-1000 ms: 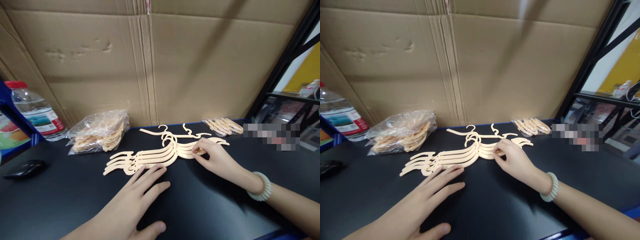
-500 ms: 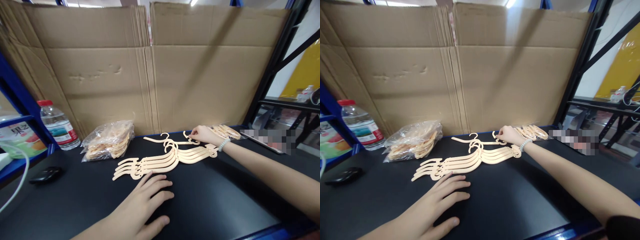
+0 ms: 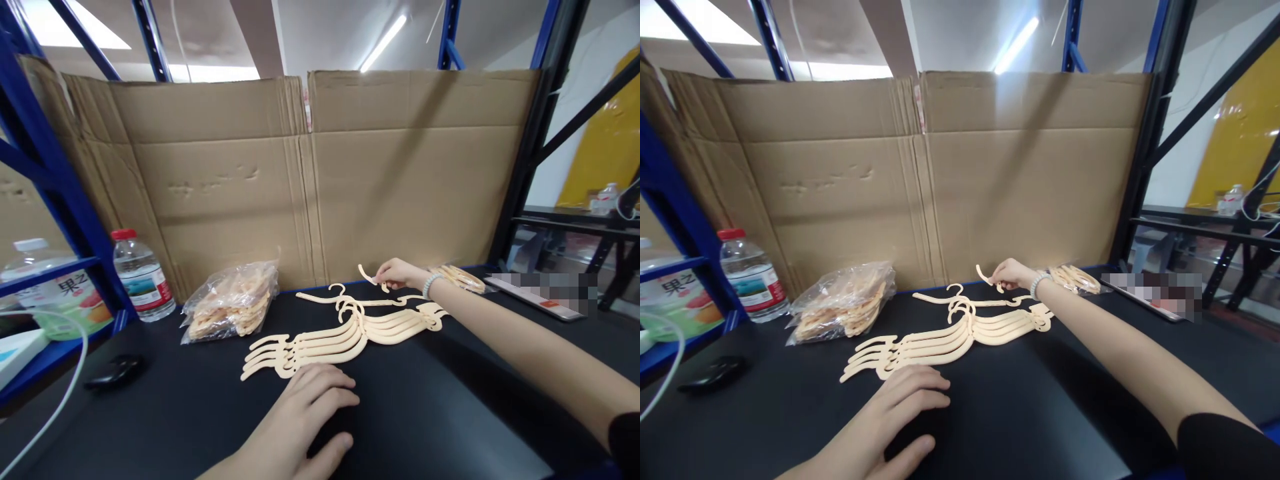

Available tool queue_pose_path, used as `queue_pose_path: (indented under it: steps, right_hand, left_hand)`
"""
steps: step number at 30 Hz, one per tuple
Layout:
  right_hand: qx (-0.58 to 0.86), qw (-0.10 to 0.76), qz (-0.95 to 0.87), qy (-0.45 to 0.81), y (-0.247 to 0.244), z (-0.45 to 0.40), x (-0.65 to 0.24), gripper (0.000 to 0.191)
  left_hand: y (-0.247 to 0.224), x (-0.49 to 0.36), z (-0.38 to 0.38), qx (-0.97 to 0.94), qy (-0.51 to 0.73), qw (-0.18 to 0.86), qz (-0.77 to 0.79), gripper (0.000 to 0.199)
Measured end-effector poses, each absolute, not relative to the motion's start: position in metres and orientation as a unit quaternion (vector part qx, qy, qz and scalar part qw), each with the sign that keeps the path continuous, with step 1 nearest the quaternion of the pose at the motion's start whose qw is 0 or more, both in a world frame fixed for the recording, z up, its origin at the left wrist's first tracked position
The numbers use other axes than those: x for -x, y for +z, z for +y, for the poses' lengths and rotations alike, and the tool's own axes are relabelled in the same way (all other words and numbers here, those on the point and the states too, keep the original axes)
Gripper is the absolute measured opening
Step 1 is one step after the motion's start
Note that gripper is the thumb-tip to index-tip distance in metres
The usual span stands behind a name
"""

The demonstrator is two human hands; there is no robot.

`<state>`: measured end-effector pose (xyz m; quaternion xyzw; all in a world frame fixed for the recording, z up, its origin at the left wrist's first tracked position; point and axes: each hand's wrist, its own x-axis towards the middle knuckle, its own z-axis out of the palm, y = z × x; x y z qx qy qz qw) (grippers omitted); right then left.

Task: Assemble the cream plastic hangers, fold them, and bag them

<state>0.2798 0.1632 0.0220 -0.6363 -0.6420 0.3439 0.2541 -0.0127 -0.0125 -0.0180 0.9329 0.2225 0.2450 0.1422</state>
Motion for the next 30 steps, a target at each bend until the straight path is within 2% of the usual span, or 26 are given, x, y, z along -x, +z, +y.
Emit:
queue_pose_path:
  steps: [3, 6, 10, 13, 15, 18, 20, 23, 25, 28, 30]
  right_hand:
    - [0.559, 0.302, -0.655, 0.409, 0.036, 0.139, -0.266, 0.012]
    - [0.482, 0.301, -0.671, 0.476, 0.043, 0.107, -0.243, 0.009]
    - [0.306, 0.282, -0.671, 0.614, 0.043, 0.063, -0.208, 0.022]
    - [0.282, 0.321, -0.687, 0.588, 0.041, 0.040, -0.186, 0.020]
    - [0.288, 0.341, -0.703, 0.554, 0.037, 0.033, -0.177, 0.015]
    - [0.282, 0.344, -0.713, 0.542, 0.032, 0.037, -0.173, 0.014]
    - [0.271, 0.357, -0.735, 0.509, 0.031, 0.052, -0.180, 0.021]
    - [0.326, 0.369, -0.799, 0.346, 0.031, 0.088, -0.207, 0.038]
    - [0.420, 0.300, -0.835, 0.190, 0.026, 0.114, -0.229, 0.031]
    - [0.447, 0.237, -0.847, 0.161, 0.009, 0.140, -0.254, 0.014]
    - [0.453, 0.227, -0.848, 0.157, -0.006, 0.147, -0.262, 0.009]
  left_hand:
    - [-0.016, 0.011, -0.012, -0.883, 0.309, 0.222, 0.276, 0.022]
    - [-0.016, 0.010, -0.009, -0.784, 0.374, 0.359, 0.343, 0.018]
    - [-0.013, 0.007, -0.006, -0.608, 0.419, 0.577, 0.348, 0.026]
    - [-0.011, 0.006, -0.006, -0.488, 0.413, 0.712, 0.290, 0.024]
    - [-0.012, 0.006, -0.006, -0.428, 0.414, 0.762, 0.256, 0.020]
    - [-0.013, 0.007, -0.004, -0.395, 0.423, 0.779, 0.240, 0.014]
    - [-0.014, 0.008, -0.002, -0.404, 0.426, 0.774, 0.237, 0.014]
    - [-0.014, 0.010, 0.000, -0.418, 0.437, 0.756, 0.251, 0.014]
    - [-0.014, 0.011, 0.001, -0.426, 0.449, 0.740, 0.265, 0.013]
    - [-0.016, 0.011, 0.002, -0.433, 0.473, 0.715, 0.278, 0.015]
    - [-0.017, 0.011, 0.004, -0.429, 0.492, 0.701, 0.289, 0.016]
